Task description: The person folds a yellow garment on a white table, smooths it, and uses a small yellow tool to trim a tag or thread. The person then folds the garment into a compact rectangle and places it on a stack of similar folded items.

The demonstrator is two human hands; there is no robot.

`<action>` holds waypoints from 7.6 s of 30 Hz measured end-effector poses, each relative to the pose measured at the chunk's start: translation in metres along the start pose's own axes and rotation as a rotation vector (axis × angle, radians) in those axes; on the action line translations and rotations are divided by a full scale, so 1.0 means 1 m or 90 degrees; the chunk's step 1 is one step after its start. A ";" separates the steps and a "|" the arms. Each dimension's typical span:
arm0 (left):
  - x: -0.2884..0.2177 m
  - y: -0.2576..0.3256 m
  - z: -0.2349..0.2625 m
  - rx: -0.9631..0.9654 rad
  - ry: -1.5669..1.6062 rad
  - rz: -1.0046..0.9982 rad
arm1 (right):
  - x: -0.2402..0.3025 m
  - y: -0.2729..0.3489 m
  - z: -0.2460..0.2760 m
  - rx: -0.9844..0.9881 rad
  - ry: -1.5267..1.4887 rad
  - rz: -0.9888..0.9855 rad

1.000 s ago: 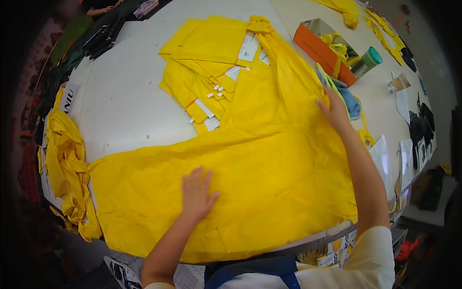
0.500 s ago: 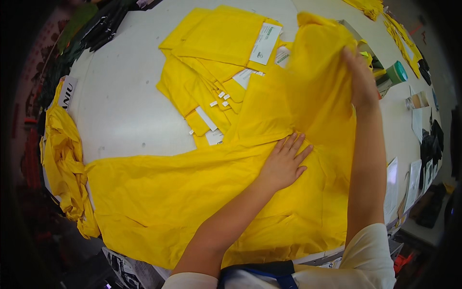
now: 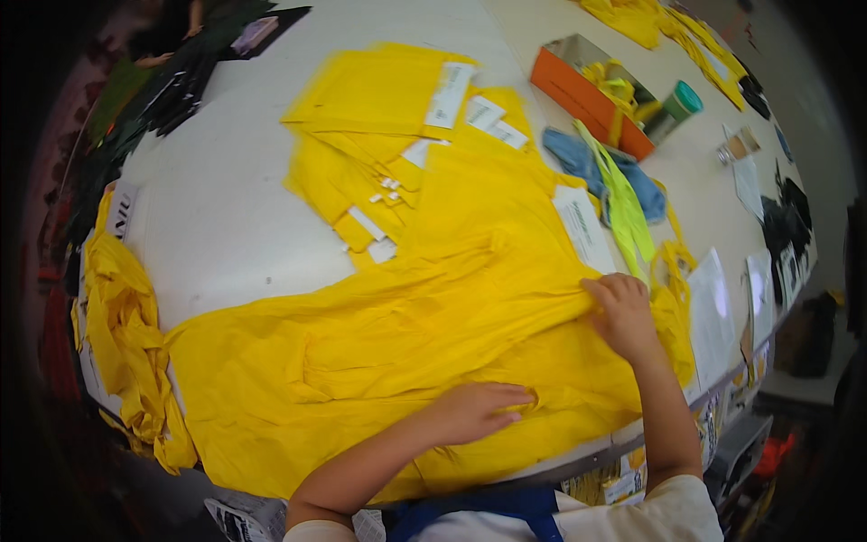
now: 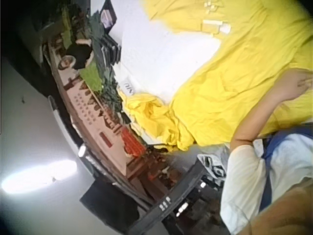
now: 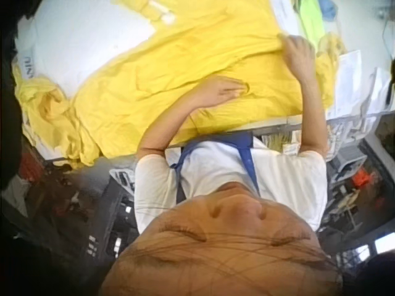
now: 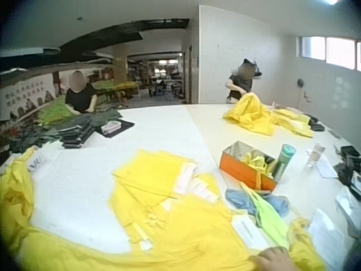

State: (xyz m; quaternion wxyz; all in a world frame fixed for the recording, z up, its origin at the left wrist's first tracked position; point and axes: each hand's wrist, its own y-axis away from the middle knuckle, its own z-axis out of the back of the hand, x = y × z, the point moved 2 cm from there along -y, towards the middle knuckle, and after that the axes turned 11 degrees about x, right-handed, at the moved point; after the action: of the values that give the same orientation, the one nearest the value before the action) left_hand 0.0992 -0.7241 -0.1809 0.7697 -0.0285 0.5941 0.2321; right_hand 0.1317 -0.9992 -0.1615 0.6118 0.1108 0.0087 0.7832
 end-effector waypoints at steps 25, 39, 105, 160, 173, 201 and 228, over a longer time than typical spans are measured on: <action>0.068 -0.062 0.093 -0.431 -0.198 0.227 | -0.166 0.268 -0.060 -0.009 -0.323 -0.715; 0.062 -0.066 0.120 -0.542 -0.384 0.163 | -0.148 0.294 -0.099 -0.091 -0.205 -0.676; 0.099 -0.089 0.125 -0.540 -0.302 0.072 | 0.058 -0.174 -0.020 -0.022 -0.039 0.263; 0.120 0.202 0.103 -0.934 -0.283 0.542 | 0.112 -0.067 -0.059 0.068 -0.078 0.162; 0.013 0.190 -0.022 -0.622 0.120 -0.068 | 0.279 -0.024 -0.041 0.202 -1.030 0.051; -0.059 0.133 0.015 -0.508 0.607 -0.164 | 0.199 0.034 -0.011 0.104 -1.686 -0.120; -0.054 0.098 0.038 -0.565 0.760 -0.057 | -0.030 -0.037 0.038 -0.303 -0.339 -0.103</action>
State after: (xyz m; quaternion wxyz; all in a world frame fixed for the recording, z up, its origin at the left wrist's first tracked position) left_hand 0.0854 -0.6419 -0.0973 0.2407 -0.4818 0.7601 0.3636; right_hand 0.1810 -1.0234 -0.1353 0.6611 0.1644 -0.3247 0.6561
